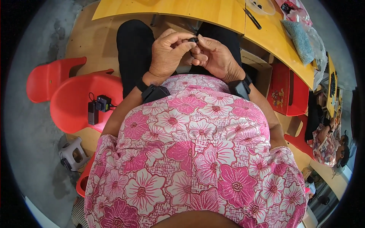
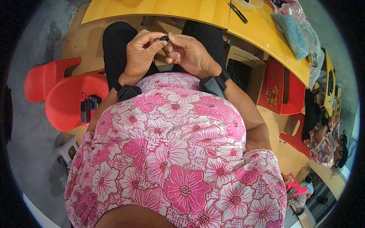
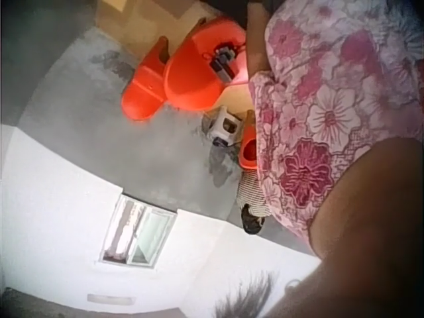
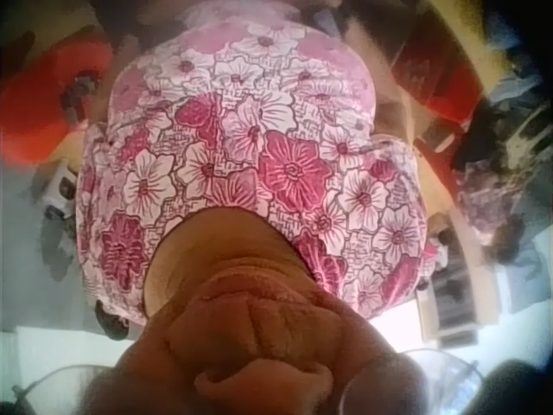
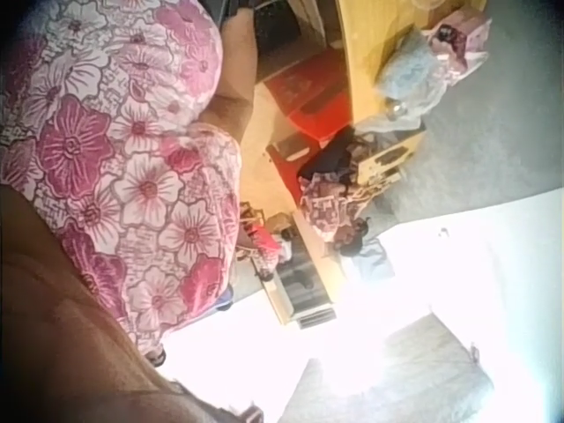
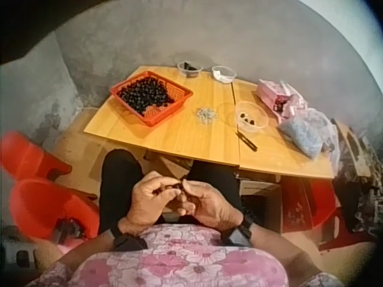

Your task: The worker is assembling small plastic or rubber components, inserting pins or small parts into black circular bases.

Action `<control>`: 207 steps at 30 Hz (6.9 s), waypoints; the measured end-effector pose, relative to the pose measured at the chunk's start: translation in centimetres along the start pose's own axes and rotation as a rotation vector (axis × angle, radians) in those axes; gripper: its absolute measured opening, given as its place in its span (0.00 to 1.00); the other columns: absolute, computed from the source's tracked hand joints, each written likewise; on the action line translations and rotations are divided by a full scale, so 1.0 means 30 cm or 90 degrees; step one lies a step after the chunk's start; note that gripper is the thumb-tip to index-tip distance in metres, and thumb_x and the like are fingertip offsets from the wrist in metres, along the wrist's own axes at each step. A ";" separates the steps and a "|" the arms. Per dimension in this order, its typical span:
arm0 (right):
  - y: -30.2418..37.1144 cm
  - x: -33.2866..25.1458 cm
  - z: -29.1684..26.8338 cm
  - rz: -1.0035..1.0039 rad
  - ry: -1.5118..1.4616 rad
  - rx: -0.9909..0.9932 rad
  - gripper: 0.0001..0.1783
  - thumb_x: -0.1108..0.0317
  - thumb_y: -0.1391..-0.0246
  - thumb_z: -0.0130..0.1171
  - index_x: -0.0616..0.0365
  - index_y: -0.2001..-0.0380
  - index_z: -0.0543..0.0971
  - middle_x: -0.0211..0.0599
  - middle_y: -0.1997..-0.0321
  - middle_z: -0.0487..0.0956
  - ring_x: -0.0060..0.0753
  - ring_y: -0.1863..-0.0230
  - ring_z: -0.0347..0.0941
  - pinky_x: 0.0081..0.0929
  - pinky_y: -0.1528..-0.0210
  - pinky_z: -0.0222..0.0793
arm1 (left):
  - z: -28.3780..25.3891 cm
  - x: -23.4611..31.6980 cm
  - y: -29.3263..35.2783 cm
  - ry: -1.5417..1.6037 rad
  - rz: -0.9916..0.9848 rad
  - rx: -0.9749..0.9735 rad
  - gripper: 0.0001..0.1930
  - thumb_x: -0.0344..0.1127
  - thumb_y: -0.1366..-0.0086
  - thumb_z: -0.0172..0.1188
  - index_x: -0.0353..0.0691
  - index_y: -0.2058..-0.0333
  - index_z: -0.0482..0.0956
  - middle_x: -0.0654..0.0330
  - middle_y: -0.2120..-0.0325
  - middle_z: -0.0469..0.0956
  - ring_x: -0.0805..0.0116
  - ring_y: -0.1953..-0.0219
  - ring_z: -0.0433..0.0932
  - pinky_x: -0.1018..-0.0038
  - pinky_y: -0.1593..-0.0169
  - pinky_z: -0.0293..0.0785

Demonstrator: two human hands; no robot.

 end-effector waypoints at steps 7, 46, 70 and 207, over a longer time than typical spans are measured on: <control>-0.001 0.001 -0.011 0.043 -0.035 0.016 0.13 0.58 0.40 0.50 0.57 0.67 0.75 0.24 0.76 0.71 0.20 0.72 0.67 0.23 0.68 0.68 | -0.006 0.026 -0.007 -0.037 0.022 -0.017 0.10 0.23 0.47 0.63 0.38 0.64 0.80 0.69 0.76 0.66 0.82 0.73 0.66 0.85 0.71 0.64; 0.003 0.006 0.004 -0.207 0.431 0.108 0.12 0.66 0.40 0.49 0.63 0.58 0.74 0.29 0.72 0.73 0.16 0.74 0.66 0.15 0.74 0.65 | 0.082 -0.029 0.048 0.204 -0.196 -0.203 0.25 0.49 0.31 0.42 0.32 0.47 0.63 0.58 0.62 0.72 0.74 0.62 0.73 0.79 0.59 0.73; -0.012 0.018 -0.016 -0.079 -0.065 0.030 0.16 0.60 0.38 0.47 0.64 0.64 0.73 0.28 0.73 0.72 0.21 0.74 0.68 0.20 0.70 0.71 | 0.058 -0.036 0.023 0.222 -0.160 -0.087 0.15 0.32 0.34 0.49 0.36 0.50 0.71 0.65 0.70 0.75 0.82 0.72 0.75 0.88 0.70 0.74; -0.214 -0.233 -0.073 -0.043 0.025 -0.015 0.14 0.69 0.41 0.49 0.63 0.53 0.71 0.40 0.65 0.78 0.21 0.74 0.72 0.20 0.67 0.71 | -0.006 -0.151 -0.229 0.413 -0.166 -0.004 0.14 0.28 0.38 0.56 0.34 0.53 0.72 0.63 0.68 0.76 0.78 0.66 0.74 0.82 0.60 0.71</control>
Point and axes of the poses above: each hand's wrist, its own y-axis away from the middle knuckle, its own z-axis out of the palm, x = y × z, the point moved 5 cm from there along -y, towards the middle knuckle
